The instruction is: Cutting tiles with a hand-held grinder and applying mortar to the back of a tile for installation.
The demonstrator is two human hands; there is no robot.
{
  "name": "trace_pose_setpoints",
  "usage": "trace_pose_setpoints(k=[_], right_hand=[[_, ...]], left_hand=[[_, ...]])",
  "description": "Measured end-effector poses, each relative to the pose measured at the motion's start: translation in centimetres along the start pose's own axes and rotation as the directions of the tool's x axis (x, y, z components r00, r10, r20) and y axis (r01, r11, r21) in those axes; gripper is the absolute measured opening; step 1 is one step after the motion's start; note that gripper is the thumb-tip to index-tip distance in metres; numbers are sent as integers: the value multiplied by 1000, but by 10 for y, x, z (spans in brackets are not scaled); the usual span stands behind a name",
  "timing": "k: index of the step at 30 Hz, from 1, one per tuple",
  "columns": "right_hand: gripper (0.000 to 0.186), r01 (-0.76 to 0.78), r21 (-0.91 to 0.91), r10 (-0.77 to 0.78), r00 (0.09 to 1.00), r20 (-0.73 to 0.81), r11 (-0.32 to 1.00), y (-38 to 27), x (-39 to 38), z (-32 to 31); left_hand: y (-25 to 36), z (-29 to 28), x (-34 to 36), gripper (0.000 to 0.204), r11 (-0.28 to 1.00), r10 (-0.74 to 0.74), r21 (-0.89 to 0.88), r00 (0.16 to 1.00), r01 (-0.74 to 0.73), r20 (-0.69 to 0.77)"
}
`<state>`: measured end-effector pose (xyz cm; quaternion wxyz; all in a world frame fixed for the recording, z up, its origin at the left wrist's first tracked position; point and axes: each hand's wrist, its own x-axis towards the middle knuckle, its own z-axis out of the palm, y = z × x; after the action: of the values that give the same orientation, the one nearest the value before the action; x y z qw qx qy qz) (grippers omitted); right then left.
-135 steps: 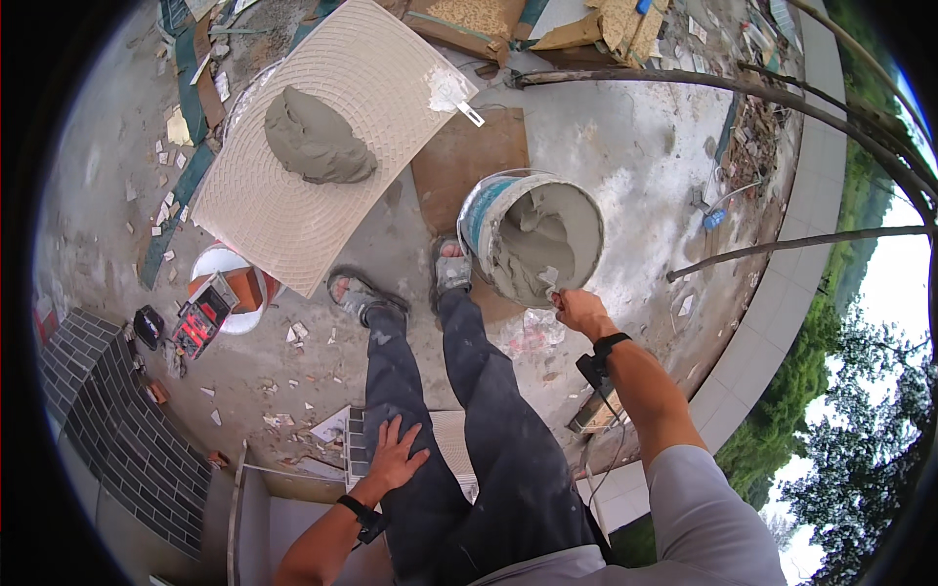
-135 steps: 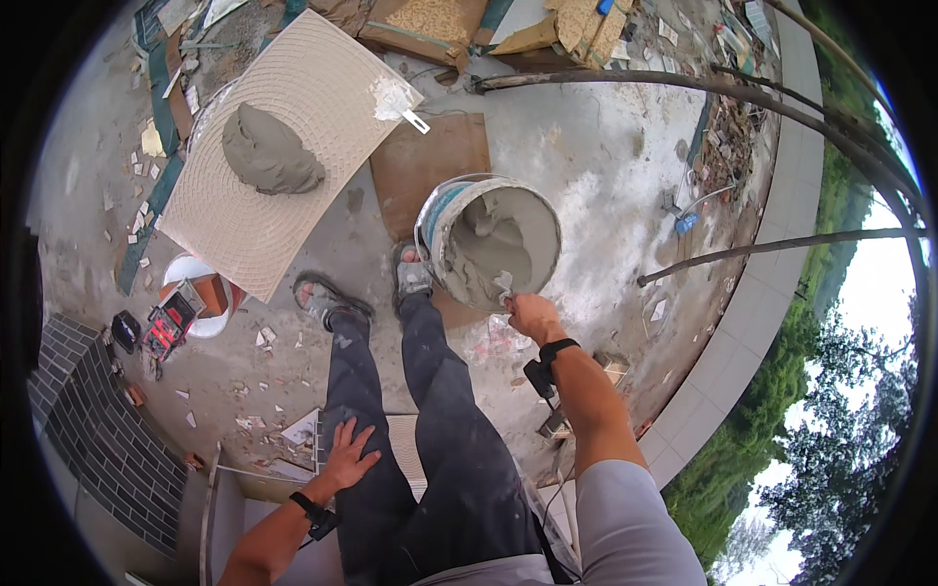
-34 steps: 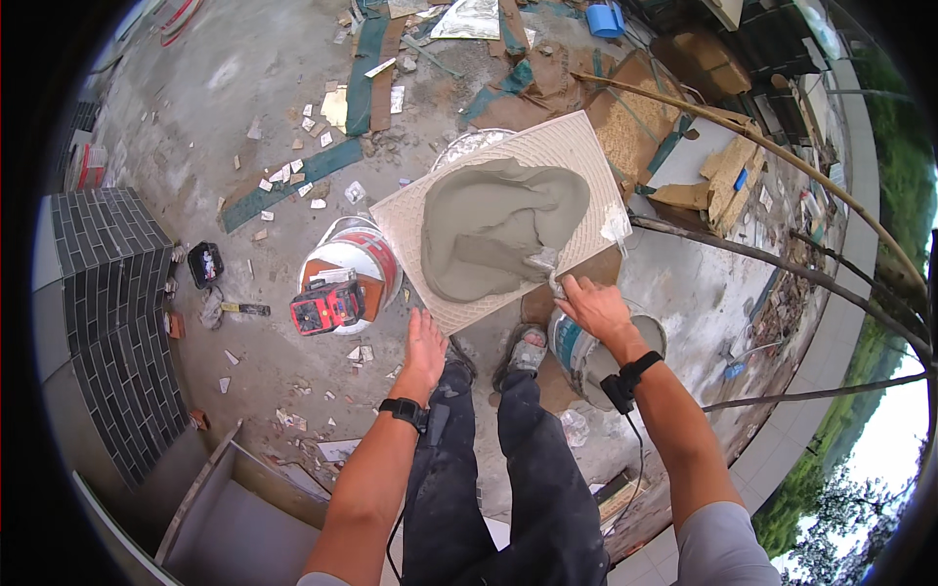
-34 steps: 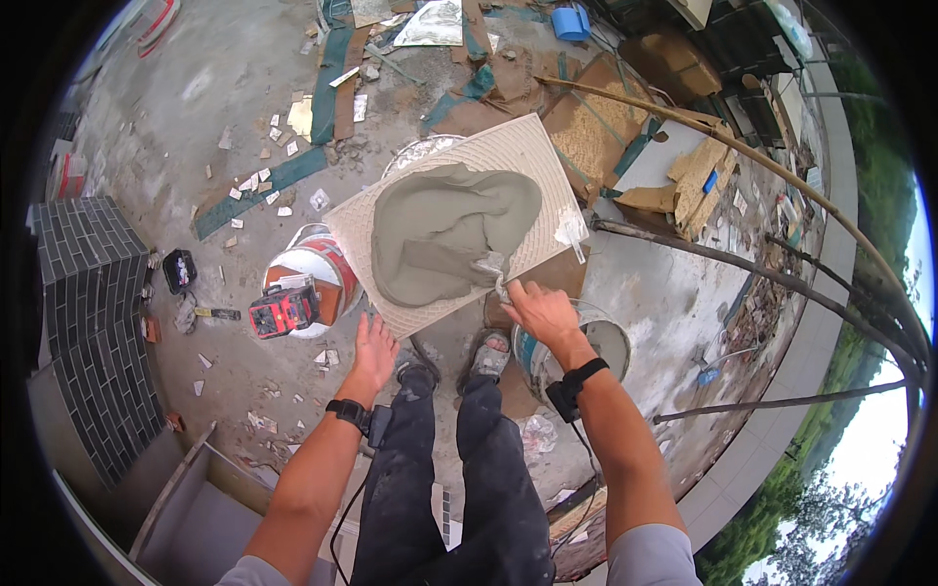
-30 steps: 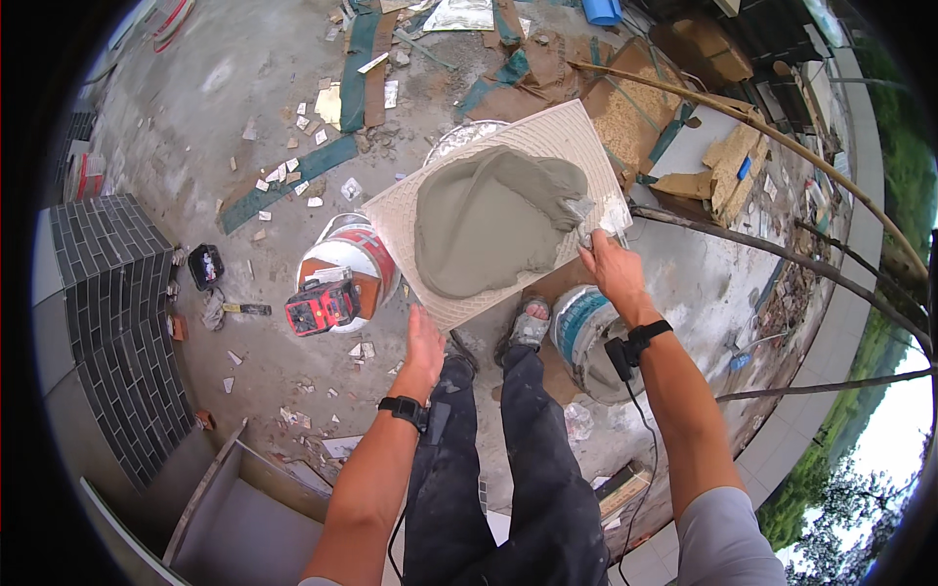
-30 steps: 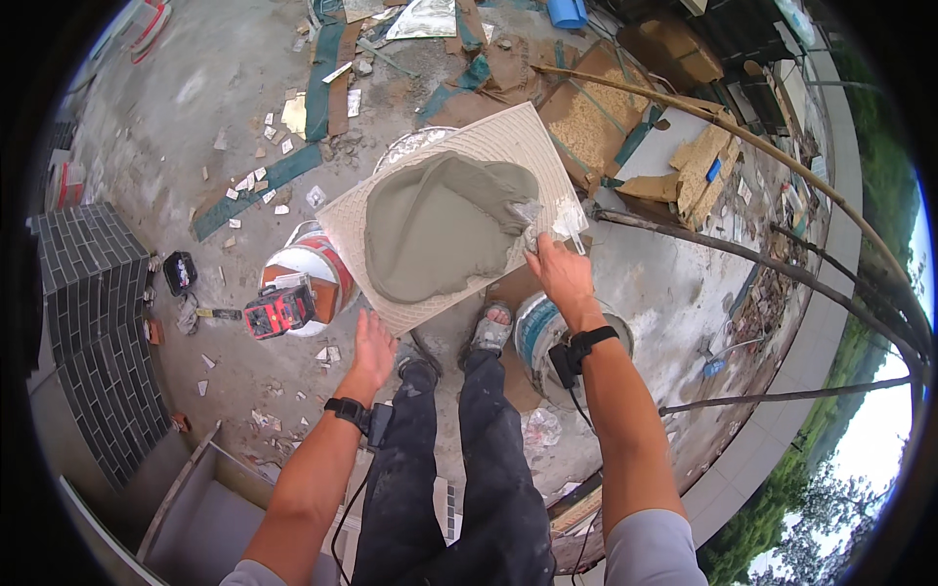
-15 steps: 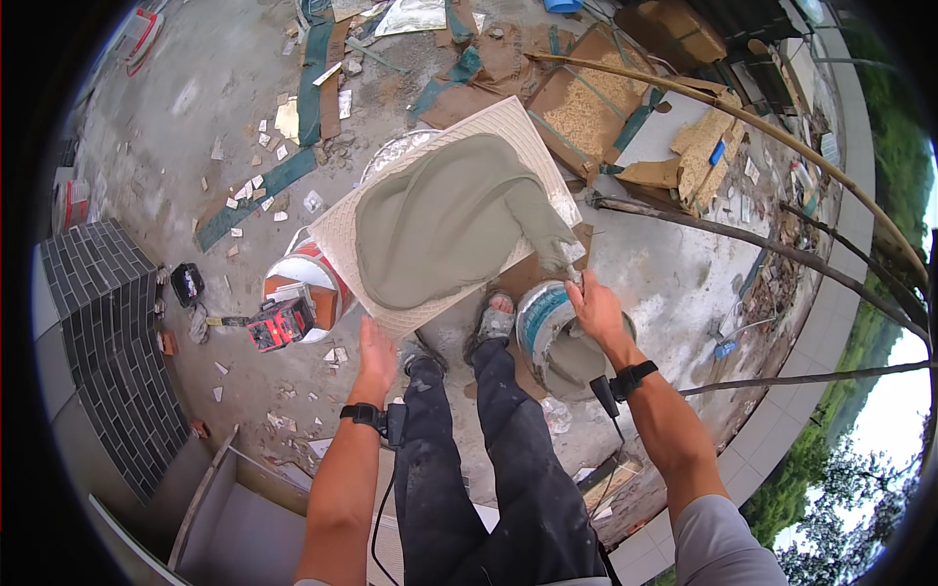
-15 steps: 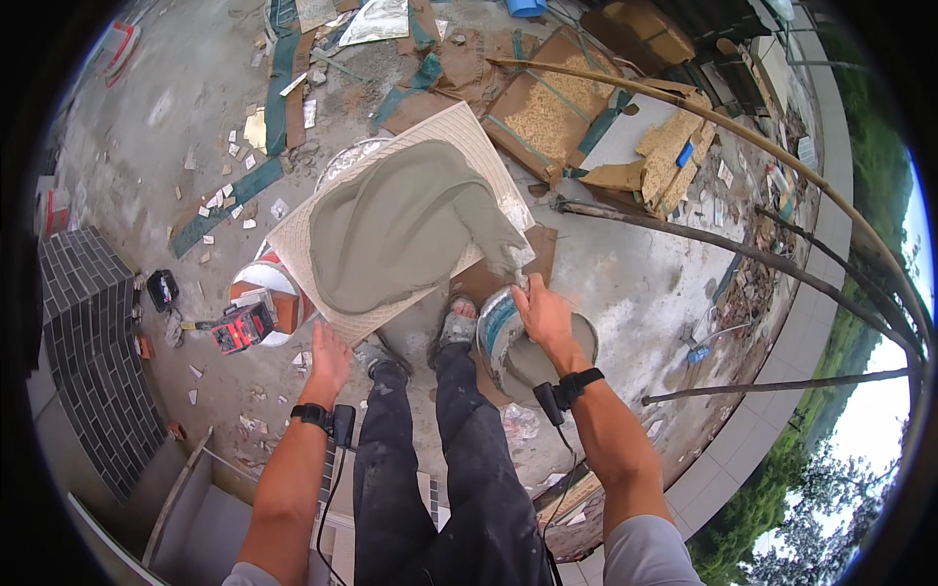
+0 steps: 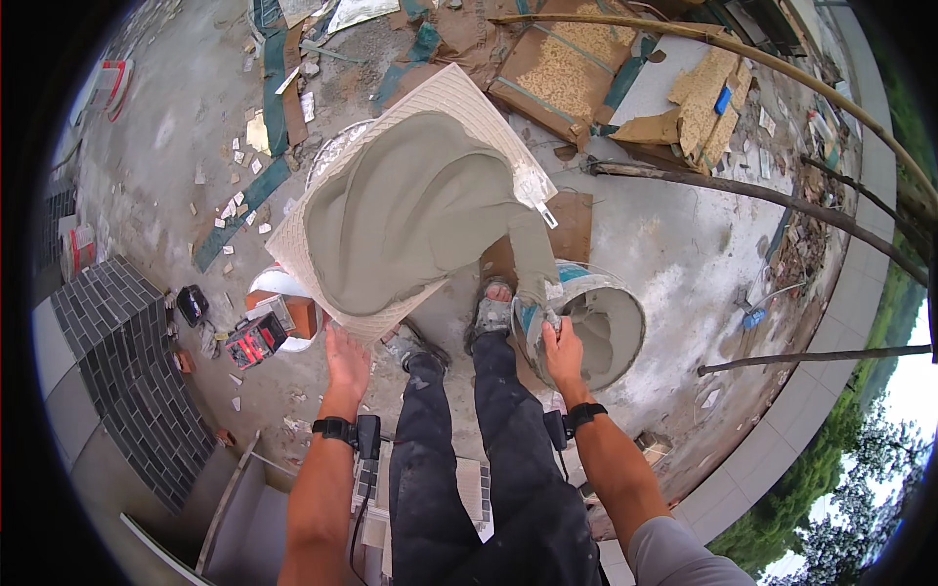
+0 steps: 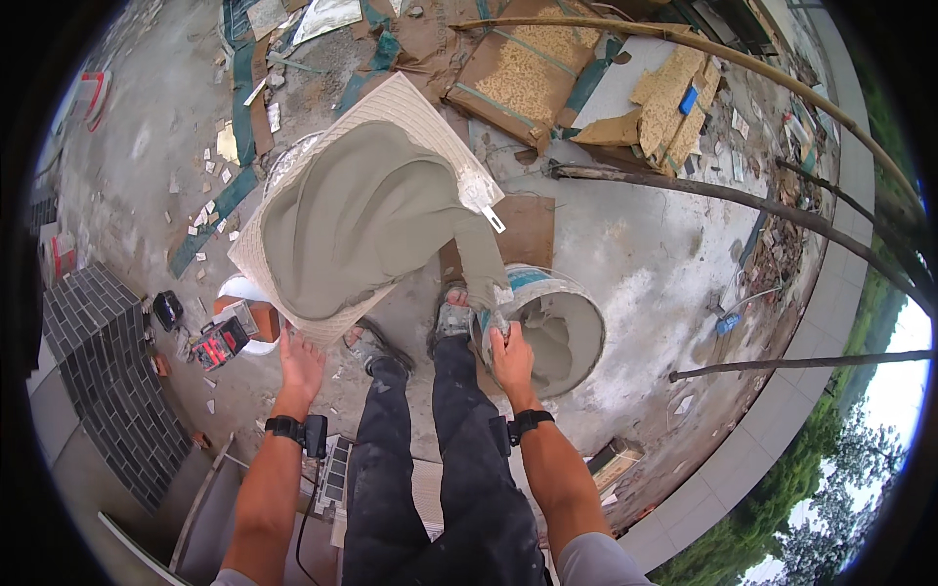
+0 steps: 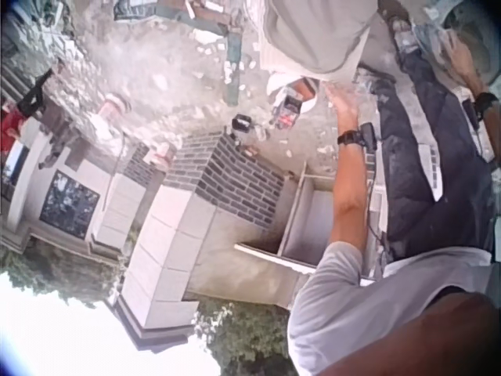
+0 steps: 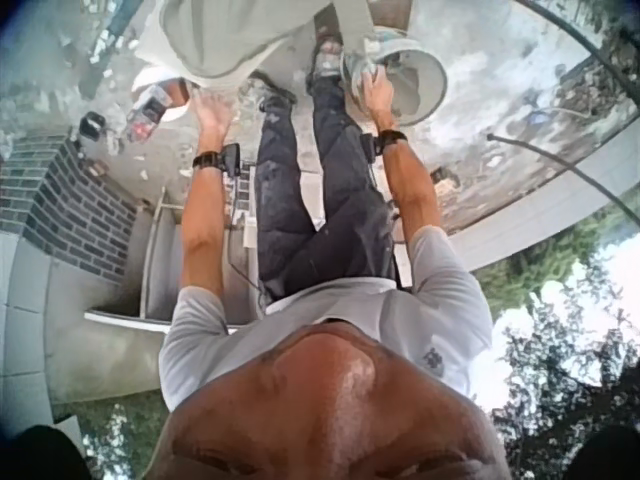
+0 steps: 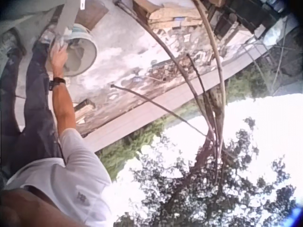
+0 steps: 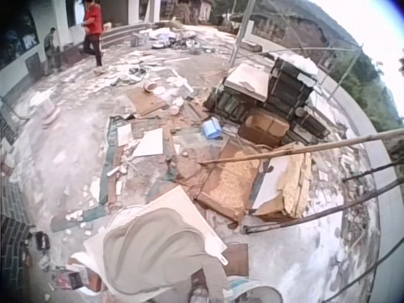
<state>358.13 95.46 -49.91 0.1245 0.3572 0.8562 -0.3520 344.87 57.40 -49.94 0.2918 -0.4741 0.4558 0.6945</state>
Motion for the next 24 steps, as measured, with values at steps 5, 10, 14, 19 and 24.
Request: trace_pose_setpoints(k=[5,10,14,19,24], right_hand=[[41,-95,-3,94,985,141,995,-8,-27,-41],[41,235,-46,-223,956,191,971,-101,91,-75],[46,176,-90,-166,980,113,980,-58,169,-95],[41,1,178,-17,996,91,984,-31,137,-87],[27,-241,608,-4,928,373,756,-70,53,-4]], left_hand=[[4,3,-4,105,999,30,42,998,-28,-50],[7,6,-4,103,997,25,79,998,-20,-57],[4,26,-4,106,994,22,103,1000,-22,2],[9,6,-9,107,995,39,95,998,-34,-48],[7,-8,-11,107,994,27,105,1000,-25,-13]])
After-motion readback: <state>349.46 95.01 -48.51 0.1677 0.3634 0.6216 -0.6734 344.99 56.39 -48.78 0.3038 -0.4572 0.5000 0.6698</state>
